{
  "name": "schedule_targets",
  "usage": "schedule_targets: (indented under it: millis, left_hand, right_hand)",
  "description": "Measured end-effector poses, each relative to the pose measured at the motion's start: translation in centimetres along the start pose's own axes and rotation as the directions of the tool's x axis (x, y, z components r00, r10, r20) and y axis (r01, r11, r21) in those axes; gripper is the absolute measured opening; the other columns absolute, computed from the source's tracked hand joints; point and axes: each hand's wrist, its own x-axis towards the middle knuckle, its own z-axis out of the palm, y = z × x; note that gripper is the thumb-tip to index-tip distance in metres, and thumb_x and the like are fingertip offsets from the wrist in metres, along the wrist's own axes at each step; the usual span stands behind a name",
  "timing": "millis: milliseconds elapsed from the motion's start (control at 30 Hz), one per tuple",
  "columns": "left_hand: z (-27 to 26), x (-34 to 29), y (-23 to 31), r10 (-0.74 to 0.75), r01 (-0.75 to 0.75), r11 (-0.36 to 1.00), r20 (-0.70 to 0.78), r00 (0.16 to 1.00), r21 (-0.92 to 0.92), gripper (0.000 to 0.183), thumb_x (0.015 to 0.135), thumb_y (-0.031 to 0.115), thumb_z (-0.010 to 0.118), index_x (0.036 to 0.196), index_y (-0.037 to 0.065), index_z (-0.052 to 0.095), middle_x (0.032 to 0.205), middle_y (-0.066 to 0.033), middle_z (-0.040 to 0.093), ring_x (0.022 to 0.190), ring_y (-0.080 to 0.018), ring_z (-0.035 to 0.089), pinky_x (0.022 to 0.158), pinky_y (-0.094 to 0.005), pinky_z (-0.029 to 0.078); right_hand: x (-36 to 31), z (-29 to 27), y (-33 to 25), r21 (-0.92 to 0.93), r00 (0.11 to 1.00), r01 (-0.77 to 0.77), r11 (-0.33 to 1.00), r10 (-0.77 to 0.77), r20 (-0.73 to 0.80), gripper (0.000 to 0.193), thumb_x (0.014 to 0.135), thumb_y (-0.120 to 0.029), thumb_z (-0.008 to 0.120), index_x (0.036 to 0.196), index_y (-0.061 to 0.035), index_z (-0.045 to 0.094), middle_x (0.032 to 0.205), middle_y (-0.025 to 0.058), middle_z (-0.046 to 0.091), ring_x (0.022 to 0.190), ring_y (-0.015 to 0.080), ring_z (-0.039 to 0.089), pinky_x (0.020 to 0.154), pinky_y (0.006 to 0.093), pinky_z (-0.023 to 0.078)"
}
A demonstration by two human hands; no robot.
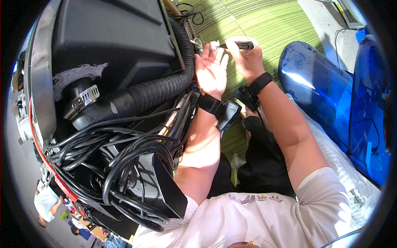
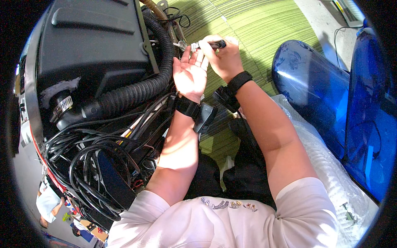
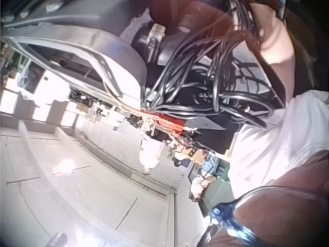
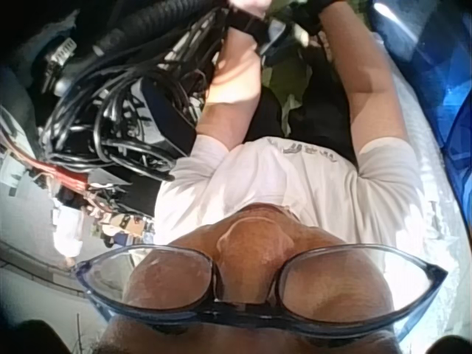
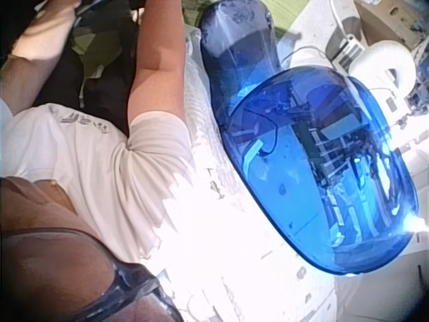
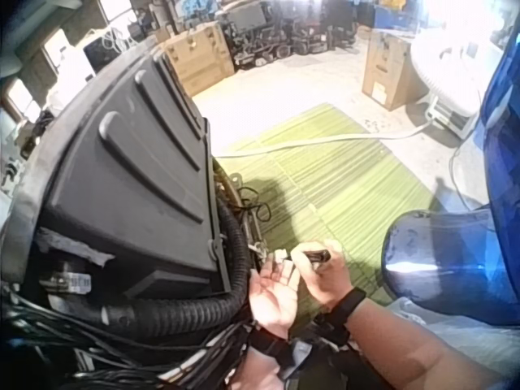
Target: Connecting and organizing internal electrical wiring and components on a robot chassis.
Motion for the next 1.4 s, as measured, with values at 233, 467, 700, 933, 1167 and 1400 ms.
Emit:
schedule_targets:
  millis: [233,467,700,933,1167,1400]
  left_hand:
    - [0.2,-0.1,-0.1,-0.008,0.008,1.000,0.004,1.000,-0.008,0.052,0.087,0.043,0.037,0.117,0.000,0.041,0.119,-0.0159,0.041,0.117,-0.0290,0.034,0.099,-0.0445,0.026]
    - [0.1,-0.1,0.0,0.005,-0.005,1.000,0.001,1.000,0.001,0.051,0.087,0.043,0.039,0.115,0.000,0.043,0.117,-0.0157,0.043,0.116,-0.0285,0.035,0.099,-0.0438,0.027]
    - [0.2,-0.1,-0.1,0.004,-0.004,1.000,-0.021,1.000,-0.010,0.050,0.086,0.043,0.040,0.111,-0.001,0.046,0.113,-0.0155,0.045,0.112,-0.0279,0.040,0.098,-0.0423,0.029]
    - [0.0,-0.1,0.0,0.011,-0.011,1.000,0.002,1.000,0.017,0.052,0.086,0.043,0.039,0.113,-0.001,0.044,0.116,-0.0165,0.043,0.112,-0.0290,0.039,0.097,-0.0430,0.030]
    - [0.2,-0.1,0.0,-0.003,0.003,1.000,-0.001,1.000,0.013,0.052,0.087,0.043,0.038,0.115,-0.001,0.042,0.116,-0.0174,0.042,0.113,-0.0300,0.038,0.098,-0.0438,0.029]
    - [-0.4,0.1,-0.1,-0.020,0.019,1.000,0.066,0.998,0.025,0.050,0.086,0.044,0.041,0.116,0.004,0.041,0.118,-0.0120,0.042,0.115,-0.0286,0.033,0.100,-0.0459,0.022]
  right_hand:
    - [-0.3,-0.2,1.0,-0.107,0.999,0.027,0.994,-0.023,0.035,0.010,0.074,-0.017,0.062,0.076,-0.0067,0.061,0.067,0.0062,0.061,0.058,0.0200,0.057,0.061,0.0283,0.042]
    - [0.1,-0.7,1.0,-0.400,0.925,0.381,0.834,-0.349,0.153,0.011,0.075,-0.019,0.061,0.079,-0.0082,0.060,0.067,0.0048,0.061,0.060,0.0186,0.058,0.064,0.0282,0.042]
    - [-0.2,-0.6,0.8,-0.436,0.958,0.278,0.856,-0.215,0.189,0.016,0.071,-0.007,0.063,0.087,-0.0093,0.062,0.080,0.0067,0.061,0.071,0.0213,0.059,0.063,0.0283,0.047]
    - [-0.3,-0.2,0.3,-0.172,0.996,0.037,0.984,-0.023,0.083,0.012,0.077,-0.022,0.059,0.080,-0.0104,0.061,0.068,0.0045,0.061,0.061,0.0194,0.059,0.069,0.0301,0.040]
    - [-0.3,-0.4,0.4,-0.226,0.995,0.067,0.972,-0.048,0.092,0.015,0.078,-0.025,0.057,0.081,-0.0112,0.061,0.067,0.0044,0.061,0.061,0.0200,0.058,0.070,0.0301,0.039]
    - [-0.4,-0.7,0.7,-0.233,0.992,0.120,0.965,-0.109,0.060,0.013,0.078,-0.025,0.057,0.080,-0.0130,0.062,0.067,0.0025,0.061,0.060,0.0207,0.058,0.071,0.0320,0.038]
